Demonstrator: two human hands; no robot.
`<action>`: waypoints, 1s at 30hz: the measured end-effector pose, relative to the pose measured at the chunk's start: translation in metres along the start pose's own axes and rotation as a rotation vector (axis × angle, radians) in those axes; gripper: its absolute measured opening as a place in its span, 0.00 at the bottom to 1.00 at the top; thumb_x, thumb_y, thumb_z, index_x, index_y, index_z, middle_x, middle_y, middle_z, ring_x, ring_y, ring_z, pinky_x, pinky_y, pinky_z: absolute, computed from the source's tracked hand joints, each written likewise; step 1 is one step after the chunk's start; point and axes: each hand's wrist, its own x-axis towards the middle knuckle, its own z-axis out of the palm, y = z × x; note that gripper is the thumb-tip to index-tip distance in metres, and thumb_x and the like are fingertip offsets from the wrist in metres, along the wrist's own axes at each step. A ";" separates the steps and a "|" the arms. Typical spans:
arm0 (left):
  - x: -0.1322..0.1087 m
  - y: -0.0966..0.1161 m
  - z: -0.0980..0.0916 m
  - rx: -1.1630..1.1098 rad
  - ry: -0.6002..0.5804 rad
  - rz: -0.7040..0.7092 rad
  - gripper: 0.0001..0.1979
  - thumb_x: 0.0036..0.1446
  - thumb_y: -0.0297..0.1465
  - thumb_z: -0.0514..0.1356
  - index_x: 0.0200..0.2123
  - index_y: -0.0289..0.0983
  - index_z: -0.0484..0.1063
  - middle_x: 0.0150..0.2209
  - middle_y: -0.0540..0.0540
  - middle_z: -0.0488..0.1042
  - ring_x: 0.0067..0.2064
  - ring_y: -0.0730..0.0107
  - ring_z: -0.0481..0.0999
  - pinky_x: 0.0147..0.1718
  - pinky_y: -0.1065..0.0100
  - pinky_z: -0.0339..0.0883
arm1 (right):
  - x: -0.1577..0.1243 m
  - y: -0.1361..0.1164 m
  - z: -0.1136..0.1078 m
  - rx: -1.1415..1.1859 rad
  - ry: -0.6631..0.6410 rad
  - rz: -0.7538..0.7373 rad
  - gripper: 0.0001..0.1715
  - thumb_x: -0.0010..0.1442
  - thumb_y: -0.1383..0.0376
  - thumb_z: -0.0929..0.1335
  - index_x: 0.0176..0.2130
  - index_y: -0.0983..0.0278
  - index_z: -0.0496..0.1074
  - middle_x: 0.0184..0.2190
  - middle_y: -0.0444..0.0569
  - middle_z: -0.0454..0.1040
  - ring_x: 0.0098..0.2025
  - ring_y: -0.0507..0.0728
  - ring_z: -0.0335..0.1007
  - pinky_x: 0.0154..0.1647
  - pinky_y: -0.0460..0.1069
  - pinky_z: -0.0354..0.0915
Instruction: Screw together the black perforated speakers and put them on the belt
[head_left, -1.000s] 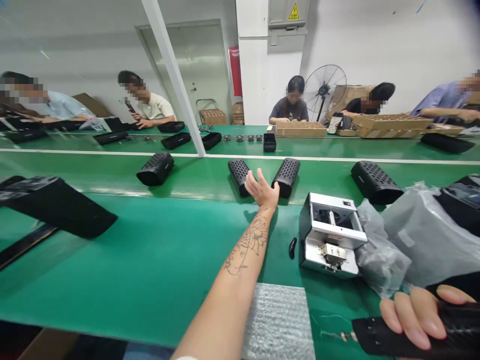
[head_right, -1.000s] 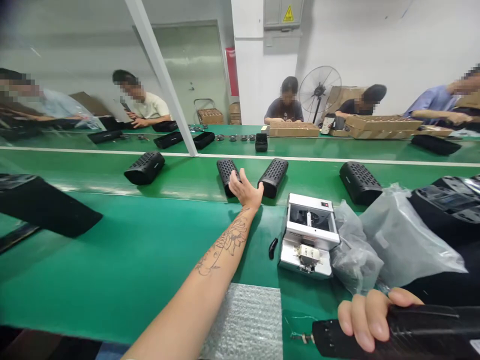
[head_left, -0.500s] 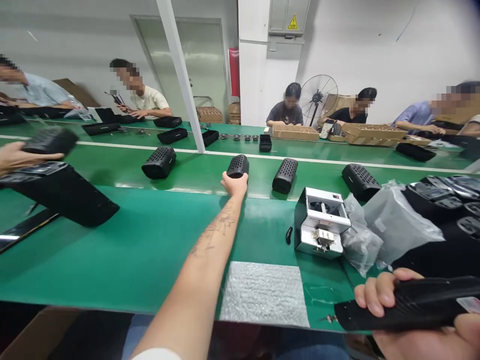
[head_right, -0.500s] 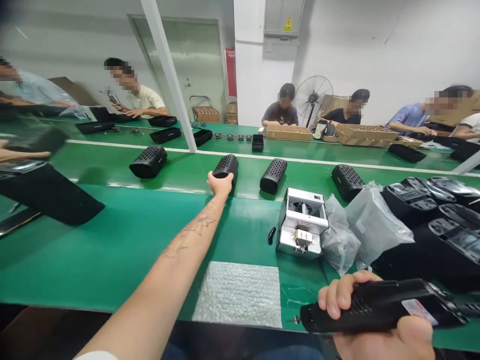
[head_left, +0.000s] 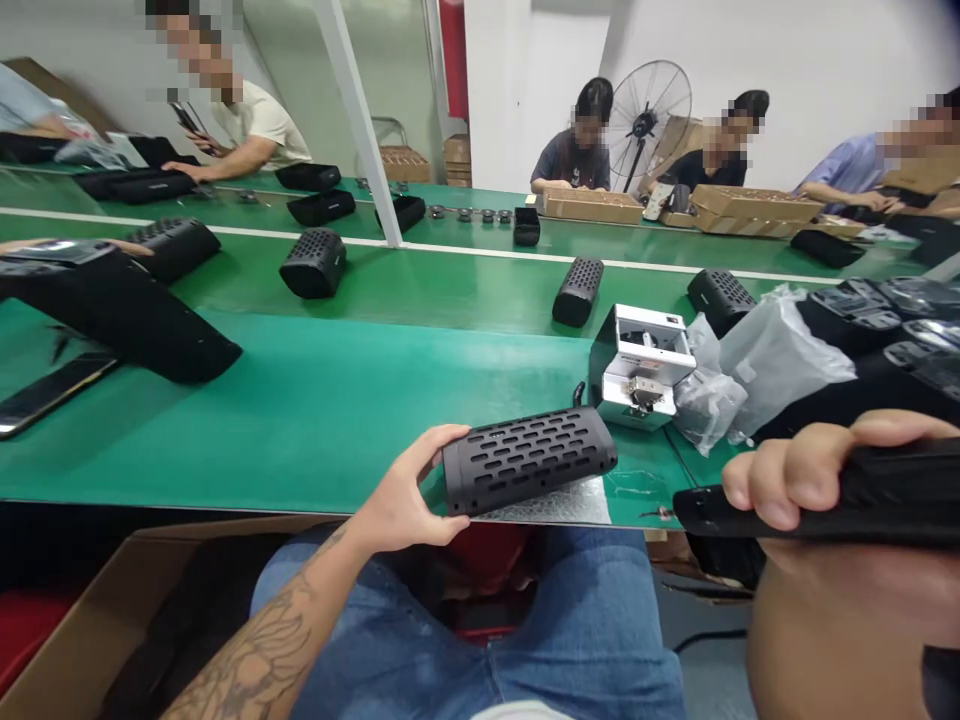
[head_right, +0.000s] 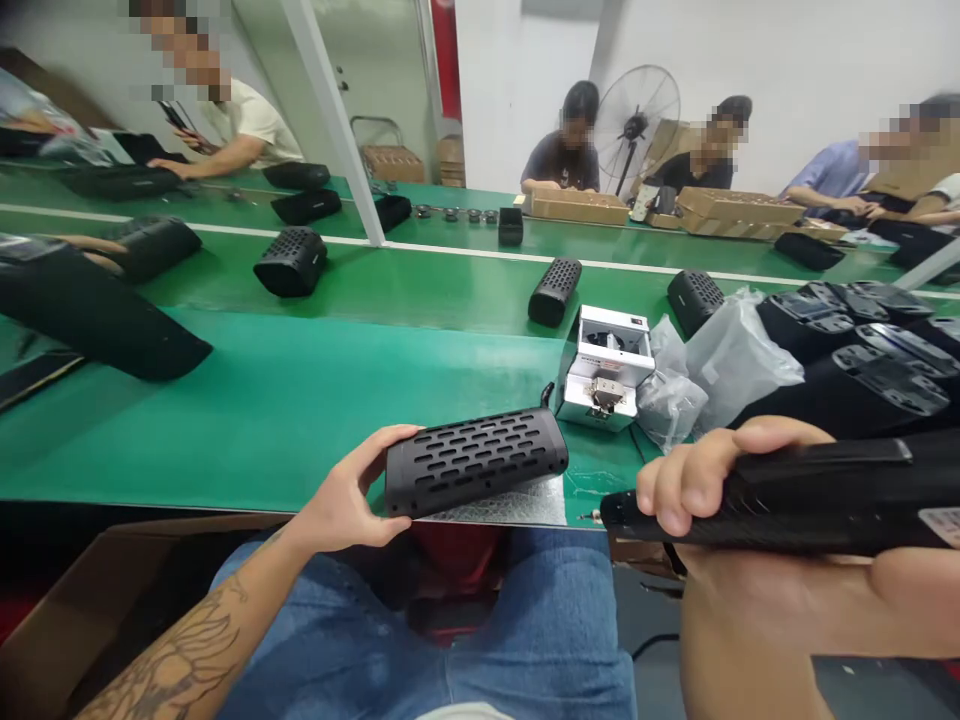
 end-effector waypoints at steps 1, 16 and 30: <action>-0.001 0.000 0.006 -0.006 -0.037 0.017 0.46 0.45 0.28 0.71 0.68 0.45 0.62 0.68 0.40 0.65 0.68 0.47 0.69 0.68 0.49 0.65 | 0.000 -0.001 0.003 -0.004 -0.099 -0.068 0.28 0.36 0.37 0.77 0.31 0.51 0.83 0.13 0.45 0.64 0.11 0.60 0.60 0.14 0.59 0.61; 0.002 -0.009 0.021 0.065 -0.139 0.037 0.50 0.47 0.28 0.70 0.70 0.47 0.51 0.70 0.40 0.59 0.69 0.48 0.66 0.67 0.52 0.65 | -0.016 0.033 0.037 0.070 -0.307 -0.053 0.31 0.53 0.36 0.71 0.39 0.58 0.79 0.21 0.47 0.74 0.19 0.60 0.70 0.23 0.56 0.67; -0.001 -0.006 0.024 -0.037 -0.148 -0.048 0.49 0.48 0.28 0.70 0.70 0.47 0.53 0.65 0.43 0.66 0.60 0.56 0.74 0.59 0.60 0.73 | -0.009 0.052 0.039 0.097 -0.492 -0.085 0.27 0.54 0.41 0.74 0.37 0.62 0.80 0.21 0.48 0.74 0.18 0.59 0.70 0.20 0.55 0.67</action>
